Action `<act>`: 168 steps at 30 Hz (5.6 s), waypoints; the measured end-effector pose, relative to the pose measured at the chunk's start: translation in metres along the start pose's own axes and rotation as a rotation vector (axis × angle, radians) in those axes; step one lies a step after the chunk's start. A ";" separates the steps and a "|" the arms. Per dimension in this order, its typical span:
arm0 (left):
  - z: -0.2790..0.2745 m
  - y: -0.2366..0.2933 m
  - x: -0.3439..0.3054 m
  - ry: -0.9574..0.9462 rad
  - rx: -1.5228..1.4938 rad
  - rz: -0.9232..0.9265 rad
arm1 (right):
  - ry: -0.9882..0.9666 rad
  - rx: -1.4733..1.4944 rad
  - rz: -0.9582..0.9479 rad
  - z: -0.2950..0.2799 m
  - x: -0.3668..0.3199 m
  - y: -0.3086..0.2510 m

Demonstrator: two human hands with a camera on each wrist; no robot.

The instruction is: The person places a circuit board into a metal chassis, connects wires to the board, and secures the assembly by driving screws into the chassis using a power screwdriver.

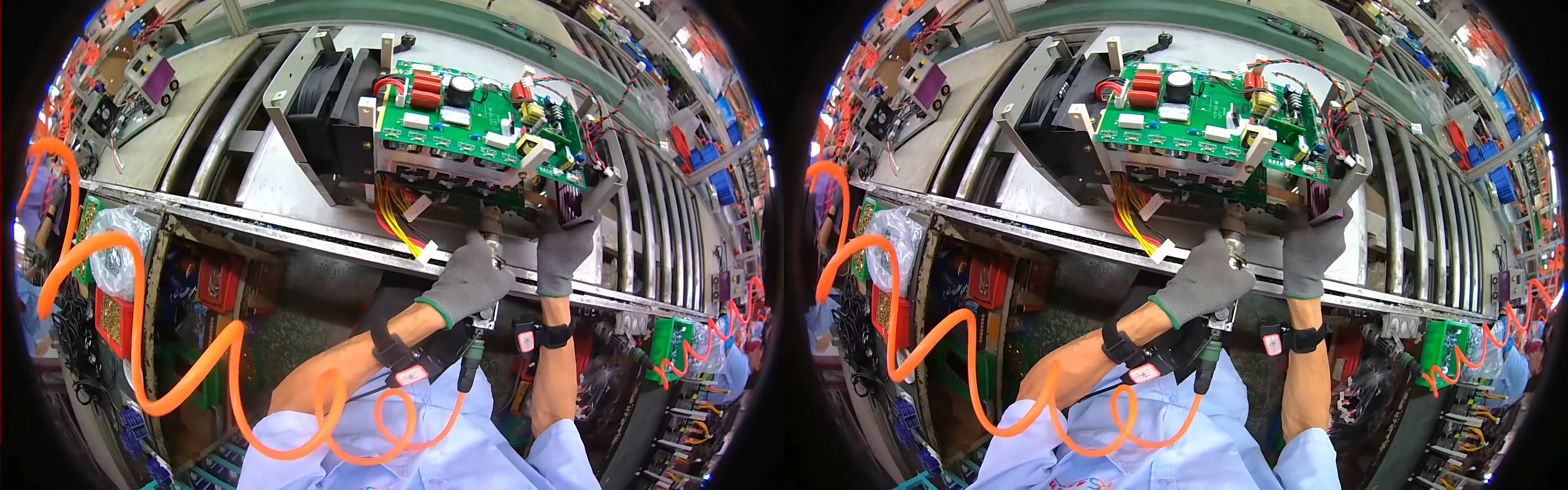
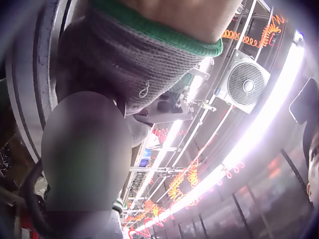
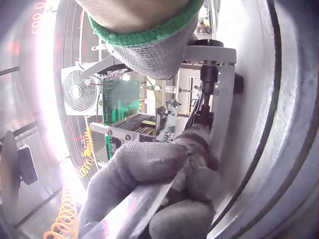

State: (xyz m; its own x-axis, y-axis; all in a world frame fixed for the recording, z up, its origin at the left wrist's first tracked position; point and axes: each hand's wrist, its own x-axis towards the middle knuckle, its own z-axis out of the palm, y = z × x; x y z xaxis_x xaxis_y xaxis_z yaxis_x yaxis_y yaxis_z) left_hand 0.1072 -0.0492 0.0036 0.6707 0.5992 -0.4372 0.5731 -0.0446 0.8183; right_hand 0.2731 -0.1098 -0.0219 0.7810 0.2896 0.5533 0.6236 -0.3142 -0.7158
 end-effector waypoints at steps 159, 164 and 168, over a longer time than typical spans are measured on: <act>0.030 0.043 0.018 0.108 -0.023 -0.014 | -0.299 0.329 -0.052 -0.014 -0.049 0.049; 0.016 0.041 0.016 0.058 0.035 -0.038 | -0.316 0.328 0.006 -0.018 -0.047 0.034; 0.003 0.031 0.014 0.092 0.161 0.015 | -0.251 0.273 -0.023 -0.013 -0.049 0.043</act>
State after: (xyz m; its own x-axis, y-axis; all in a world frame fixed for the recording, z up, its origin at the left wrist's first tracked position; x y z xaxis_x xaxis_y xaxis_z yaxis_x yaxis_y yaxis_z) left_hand 0.1362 -0.0449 0.0215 0.6380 0.6676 -0.3837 0.6364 -0.1767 0.7508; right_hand 0.2617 -0.1491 -0.0743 0.7132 0.5169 0.4736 0.5829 -0.0620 -0.8102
